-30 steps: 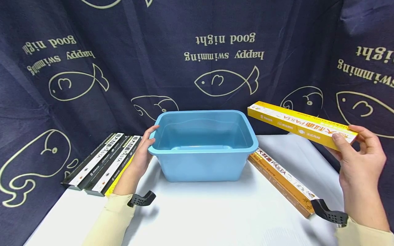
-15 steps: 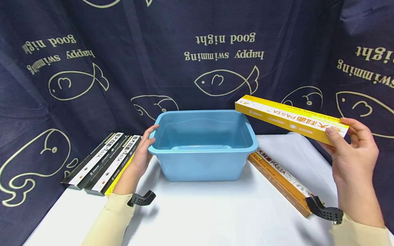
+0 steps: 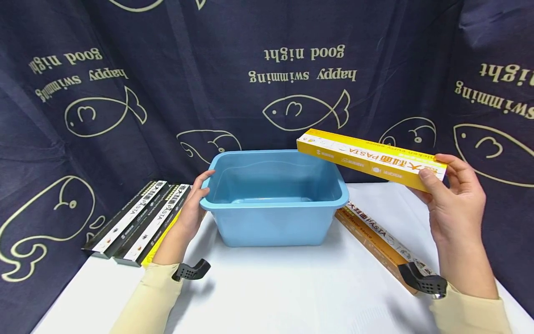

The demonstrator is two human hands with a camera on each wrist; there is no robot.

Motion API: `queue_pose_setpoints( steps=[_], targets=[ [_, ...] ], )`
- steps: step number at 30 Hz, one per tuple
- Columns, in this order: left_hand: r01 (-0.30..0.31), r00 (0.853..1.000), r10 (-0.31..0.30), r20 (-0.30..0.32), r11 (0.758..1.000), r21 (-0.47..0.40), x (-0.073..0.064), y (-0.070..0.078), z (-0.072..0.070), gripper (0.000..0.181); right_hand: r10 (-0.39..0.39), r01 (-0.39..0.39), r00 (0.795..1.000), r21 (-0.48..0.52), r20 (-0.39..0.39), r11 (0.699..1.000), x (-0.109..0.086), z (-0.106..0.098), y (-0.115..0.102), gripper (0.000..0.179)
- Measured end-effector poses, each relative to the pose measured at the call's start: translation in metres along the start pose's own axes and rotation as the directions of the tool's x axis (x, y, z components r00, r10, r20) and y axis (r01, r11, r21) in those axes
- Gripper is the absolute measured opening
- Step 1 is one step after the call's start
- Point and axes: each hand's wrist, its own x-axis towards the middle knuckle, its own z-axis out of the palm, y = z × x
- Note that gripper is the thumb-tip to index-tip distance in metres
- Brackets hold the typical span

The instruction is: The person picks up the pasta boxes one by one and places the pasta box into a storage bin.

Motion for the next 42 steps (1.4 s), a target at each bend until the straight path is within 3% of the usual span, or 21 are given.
queue_pose_setpoints(
  steps=[13, 31, 42],
  targets=[
    [-0.004, 1.000, 0.004, 0.001, 1.000, -0.002, 0.000, 0.000, 0.000, 0.055, 0.026, -0.029, 0.990, 0.015, 0.137, 0.999, -0.003, 0.019, 0.016, 0.048],
    [-0.002, 1.000, 0.002, 0.005, 1.000, 0.002, -0.001, -0.001, -0.001, 0.055, 0.126, -0.086, 0.972, -0.196, 0.197, 0.977, -0.008, 0.042, 0.034, 0.054],
    [-0.017, 1.000, 0.017, 0.006, 1.000, -0.005, 0.000, -0.002, 0.000, 0.056, 0.172, -0.084, 0.958, -0.348, 0.229, 0.934, -0.004, 0.057, 0.042, 0.060]
  ],
)
